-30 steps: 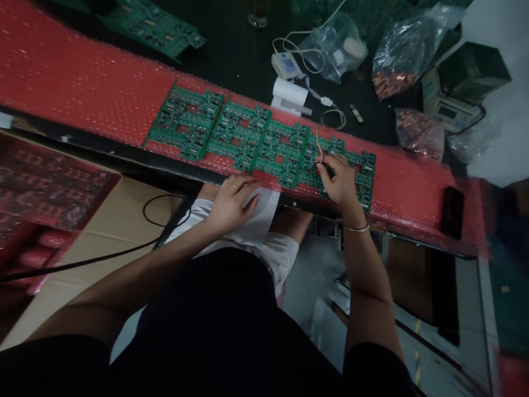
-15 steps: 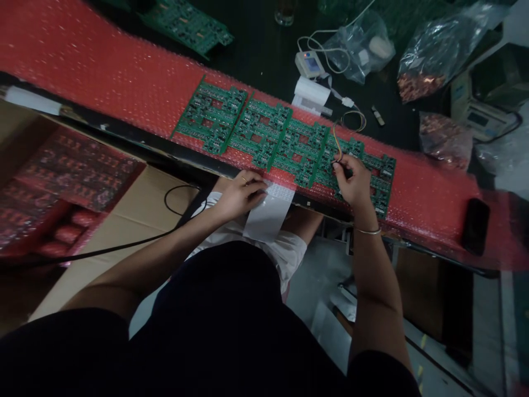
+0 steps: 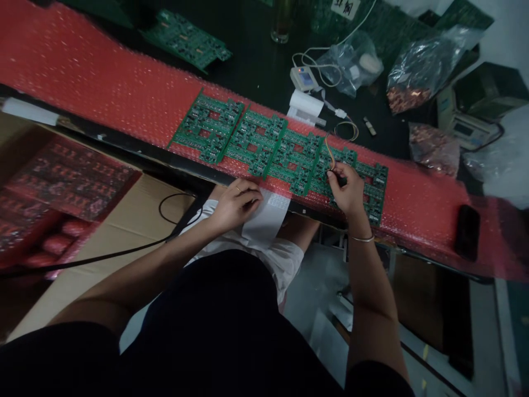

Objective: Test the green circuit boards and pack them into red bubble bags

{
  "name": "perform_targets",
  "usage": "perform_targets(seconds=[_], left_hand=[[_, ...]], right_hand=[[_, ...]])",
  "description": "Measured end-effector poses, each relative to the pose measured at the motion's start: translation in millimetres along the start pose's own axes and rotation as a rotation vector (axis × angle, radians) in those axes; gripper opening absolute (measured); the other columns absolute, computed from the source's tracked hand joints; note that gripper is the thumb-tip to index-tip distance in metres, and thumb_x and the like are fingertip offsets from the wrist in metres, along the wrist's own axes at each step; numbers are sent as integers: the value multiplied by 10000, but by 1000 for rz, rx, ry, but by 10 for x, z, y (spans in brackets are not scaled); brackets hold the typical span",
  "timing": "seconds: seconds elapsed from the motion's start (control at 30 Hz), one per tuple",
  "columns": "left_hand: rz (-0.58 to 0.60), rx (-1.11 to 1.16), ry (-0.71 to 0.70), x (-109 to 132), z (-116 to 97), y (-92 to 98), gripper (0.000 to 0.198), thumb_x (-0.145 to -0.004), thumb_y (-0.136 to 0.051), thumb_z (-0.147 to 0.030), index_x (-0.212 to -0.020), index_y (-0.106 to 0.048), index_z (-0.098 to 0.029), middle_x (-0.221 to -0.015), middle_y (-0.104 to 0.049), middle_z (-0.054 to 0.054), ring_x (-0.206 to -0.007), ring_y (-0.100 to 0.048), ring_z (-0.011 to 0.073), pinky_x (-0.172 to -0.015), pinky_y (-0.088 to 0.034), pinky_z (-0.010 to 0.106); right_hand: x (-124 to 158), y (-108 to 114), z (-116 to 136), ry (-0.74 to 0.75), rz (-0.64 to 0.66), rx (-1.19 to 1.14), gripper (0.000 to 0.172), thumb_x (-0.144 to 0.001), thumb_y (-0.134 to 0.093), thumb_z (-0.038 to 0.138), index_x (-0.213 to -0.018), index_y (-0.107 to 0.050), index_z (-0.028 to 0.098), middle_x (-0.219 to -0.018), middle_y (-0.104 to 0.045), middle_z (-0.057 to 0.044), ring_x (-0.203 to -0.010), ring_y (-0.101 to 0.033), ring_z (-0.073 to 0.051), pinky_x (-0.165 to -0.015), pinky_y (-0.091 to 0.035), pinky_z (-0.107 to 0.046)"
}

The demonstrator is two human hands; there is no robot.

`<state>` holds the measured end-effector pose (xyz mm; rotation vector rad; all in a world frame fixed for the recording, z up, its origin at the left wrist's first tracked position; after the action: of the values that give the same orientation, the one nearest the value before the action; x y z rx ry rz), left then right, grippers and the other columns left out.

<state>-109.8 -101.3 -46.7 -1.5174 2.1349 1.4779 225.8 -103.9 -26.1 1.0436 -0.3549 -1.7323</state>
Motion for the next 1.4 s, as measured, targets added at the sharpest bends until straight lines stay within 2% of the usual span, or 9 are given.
perform_targets(seconds=[0.17, 0.33, 0.47, 0.6, 0.8, 0.93, 1.1, 1.3, 1.4], left_hand=[[-77, 115, 117, -435, -93, 114, 90, -968, -654, -242, -952, -734, -204, -1031, -710, 54, -983, -670, 190, -920, -541, 361], [-87, 254, 159, -977, -125, -67, 110, -952, -641, -223, -911, -732, -177, -1002, -721, 66, -1012, -679, 199, -965, -533, 377], [39, 325, 169, -1330, -42, -339, 112, -919, -626, -174, -879, -730, -165, -976, -739, 66, -966, -692, 186, -932, -540, 351], [251, 321, 141, -1642, 89, -654, 138, -869, -616, -124, -869, -751, -155, -909, -754, 54, -845, -690, 167, -839, -537, 316], [562, 202, -22, -2035, 122, -1058, 230, -810, -587, -85, -883, -797, -143, -932, -779, 87, -890, -708, 215, -873, -528, 335], [698, 83, -87, -2238, 132, -1216, 266, -775, -586, -84, -892, -817, -144, -914, -779, 88, -897, -694, 237, -878, -505, 345], [828, 37, -203, -2397, 175, -1299, 261, -730, -580, -59, -819, -804, -161, -801, -745, 56, -805, -650, 205, -812, -469, 326], [779, 108, -118, -2401, 237, -1428, 160, -658, -634, -73, -669, -740, -193, -692, -672, 26, -750, -626, 207, -832, -485, 357], [729, 103, -144, -2381, 261, -1494, 141, -639, -649, -77, -619, -702, -206, -625, -614, 9, -710, -604, 206, -810, -504, 370]], right_hand=[[-4, -6, 18, -18, 0, -12, 208, -948, -604, 413, -1037, -696, 250, -988, -775, -70, -922, -715, -240, -865, -587, -431], [-2, -18, -2, -10, 4, -5, 249, -959, -591, 459, -1029, -702, 247, -982, -779, -75, -916, -720, -238, -855, -590, -424], [-1, -23, 10, 1, 0, -20, 235, -955, -604, 448, -1023, -703, 246, -985, -779, -78, -922, -722, -247, -860, -589, -433], [-23, 28, 22, -35, -74, -79, 195, -953, -617, 412, -1013, -698, 245, -1007, -779, -70, -945, -727, -241, -896, -578, -426], [-79, 46, -115, -133, -202, -182, 189, -929, -629, 406, -984, -682, 234, -975, -769, -55, -926, -732, -220, -897, -577, -405], [-74, -6, -177, -144, -220, -224, 177, -917, -639, 391, -981, -691, 235, -984, -774, -47, -929, -736, -214, -911, -582, -406], [-59, -17, -190, -161, -217, -227, 167, -920, -630, 393, -980, -683, 248, -994, -771, -31, -951, -734, -202, -926, -582, -393], [-51, -14, -155, -166, -218, -218, 167, -917, -624, 394, -981, -675, 248, -989, -770, -39, -948, -737, -209, -933, -583, -402], [-53, -12, -141, -181, -203, -196, 171, -925, -604, 402, -990, -660, 253, -1006, -767, -42, -960, -733, -215, -948, -580, -415]])
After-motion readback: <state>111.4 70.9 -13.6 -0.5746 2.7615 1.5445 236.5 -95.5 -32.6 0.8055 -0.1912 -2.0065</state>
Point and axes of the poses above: each hand's wrist, its own x-axis away from the middle knuckle, its own y-axis out of the back of the hand, z = x × y, the point moved 1 cm from there along -x, towards the middle knuckle
